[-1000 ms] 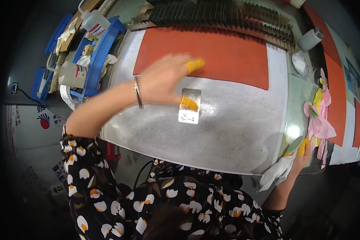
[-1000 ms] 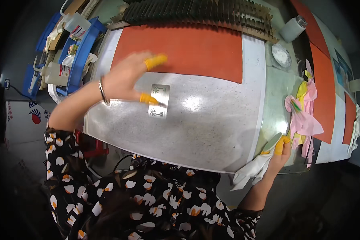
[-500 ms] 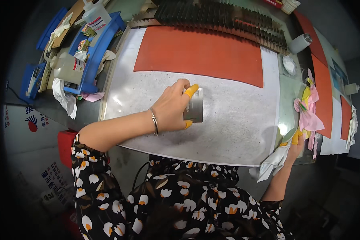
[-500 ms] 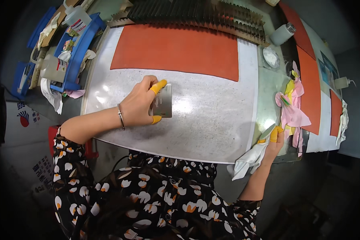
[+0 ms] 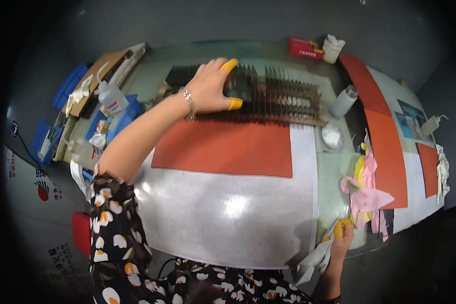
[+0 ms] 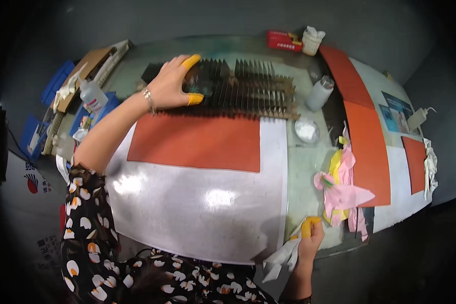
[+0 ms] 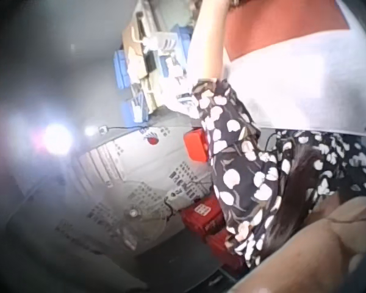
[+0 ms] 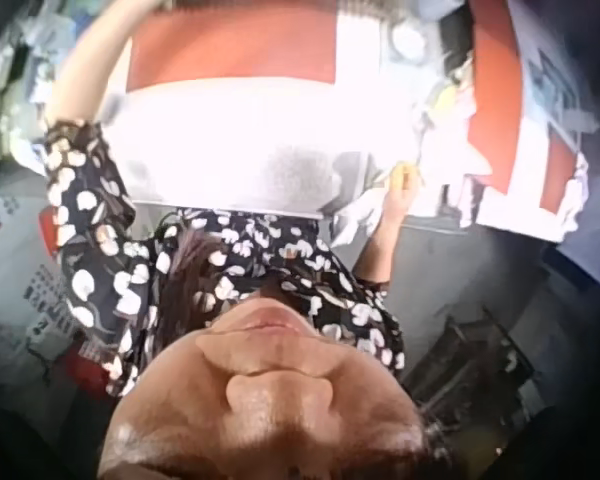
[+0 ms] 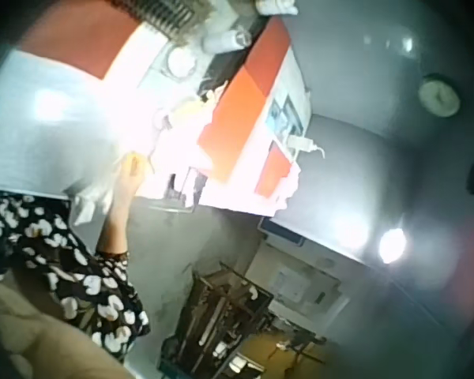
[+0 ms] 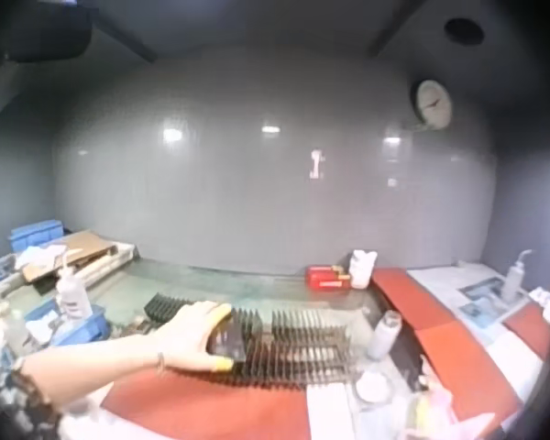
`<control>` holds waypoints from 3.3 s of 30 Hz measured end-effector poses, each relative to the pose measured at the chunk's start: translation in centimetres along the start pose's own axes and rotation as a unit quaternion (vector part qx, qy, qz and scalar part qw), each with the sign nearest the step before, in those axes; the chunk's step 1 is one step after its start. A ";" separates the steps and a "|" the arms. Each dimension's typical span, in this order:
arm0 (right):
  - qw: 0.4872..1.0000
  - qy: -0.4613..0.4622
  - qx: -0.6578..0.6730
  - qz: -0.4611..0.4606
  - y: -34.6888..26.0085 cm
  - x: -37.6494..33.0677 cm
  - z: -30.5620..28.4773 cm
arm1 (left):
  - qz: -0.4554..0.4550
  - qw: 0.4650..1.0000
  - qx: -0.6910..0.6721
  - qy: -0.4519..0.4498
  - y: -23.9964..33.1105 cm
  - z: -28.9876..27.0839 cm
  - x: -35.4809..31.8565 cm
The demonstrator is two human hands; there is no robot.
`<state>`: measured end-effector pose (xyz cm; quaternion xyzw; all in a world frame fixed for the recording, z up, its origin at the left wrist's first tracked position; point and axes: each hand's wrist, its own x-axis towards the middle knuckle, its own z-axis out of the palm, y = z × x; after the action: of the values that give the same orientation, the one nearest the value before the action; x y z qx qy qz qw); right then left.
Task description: The person repeatedly wipes small rectangular cards with a white cloth. They pick up cards from a stack, wipe them individually, and place them on a red mat. The person occasionally dips the cloth into a small container of liquid to re-wet it before continuing the cleaning process.
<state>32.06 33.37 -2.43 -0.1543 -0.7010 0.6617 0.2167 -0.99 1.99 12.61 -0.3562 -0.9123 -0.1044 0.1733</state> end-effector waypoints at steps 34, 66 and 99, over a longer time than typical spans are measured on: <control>0.995 0.011 0.055 0.085 -0.3 0.0 -0.4 | -0.047 0.830 0.277 -0.481 -3.8 11.5 16.4; 0.997 -0.002 0.044 0.065 0.0 -0.2 -0.9 | -0.039 0.867 0.285 -0.407 -5.2 7.7 13.4; 0.975 -0.142 0.104 0.137 -3.1 1.5 12.5 | -0.310 0.798 -0.517 0.018 -2.5 1.3 -30.3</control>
<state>24.69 23.16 0.38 -0.1301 -0.6243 0.7694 0.0372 17.74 -17.99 -0.60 -0.0892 -0.7807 -0.6154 -0.0618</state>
